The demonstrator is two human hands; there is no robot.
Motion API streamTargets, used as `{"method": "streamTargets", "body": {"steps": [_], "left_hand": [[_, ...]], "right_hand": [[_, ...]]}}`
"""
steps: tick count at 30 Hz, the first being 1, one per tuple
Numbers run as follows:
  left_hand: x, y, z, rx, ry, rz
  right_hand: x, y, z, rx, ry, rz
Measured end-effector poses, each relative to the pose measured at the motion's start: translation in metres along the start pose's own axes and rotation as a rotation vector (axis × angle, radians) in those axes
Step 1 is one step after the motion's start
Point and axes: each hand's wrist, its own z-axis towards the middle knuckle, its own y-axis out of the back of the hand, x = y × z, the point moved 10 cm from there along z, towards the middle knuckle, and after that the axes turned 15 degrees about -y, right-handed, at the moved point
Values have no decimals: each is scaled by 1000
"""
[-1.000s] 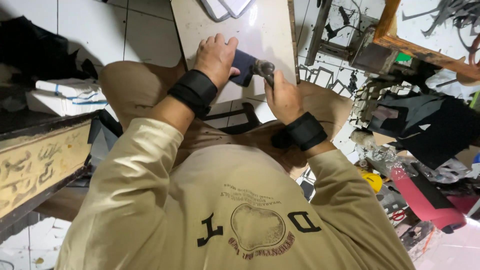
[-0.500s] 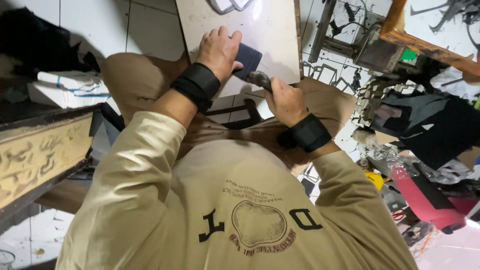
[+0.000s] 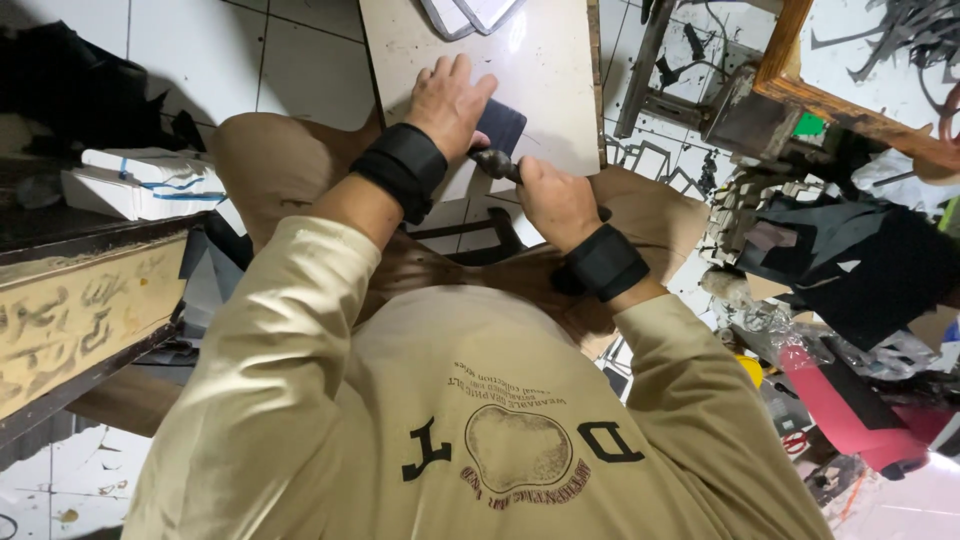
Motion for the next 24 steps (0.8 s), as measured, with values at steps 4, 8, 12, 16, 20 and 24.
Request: {"method": "streamTargets", "body": {"steps": [4,8,12,16,20,24], "left_hand": [[0,11,7,-21,-70,27],[9,1,-1,30,-52,-75],[18,-3,-19,-85,-55,-412],[4,31,-37,-320,4,-686],[-6,44,-47,-553,105,-1009],[-21,42,-45,-672,116,-1294]], "right_hand": [[-3,3,12,81,-14,-122],[-31,19,16,-60,-166,60],[-55,21,17,-210,-281,15],[-58,11,19,-255,-303,24],[-59,11,22,-284,-320,34],[-41,47,18,-445,-234,134]]}}
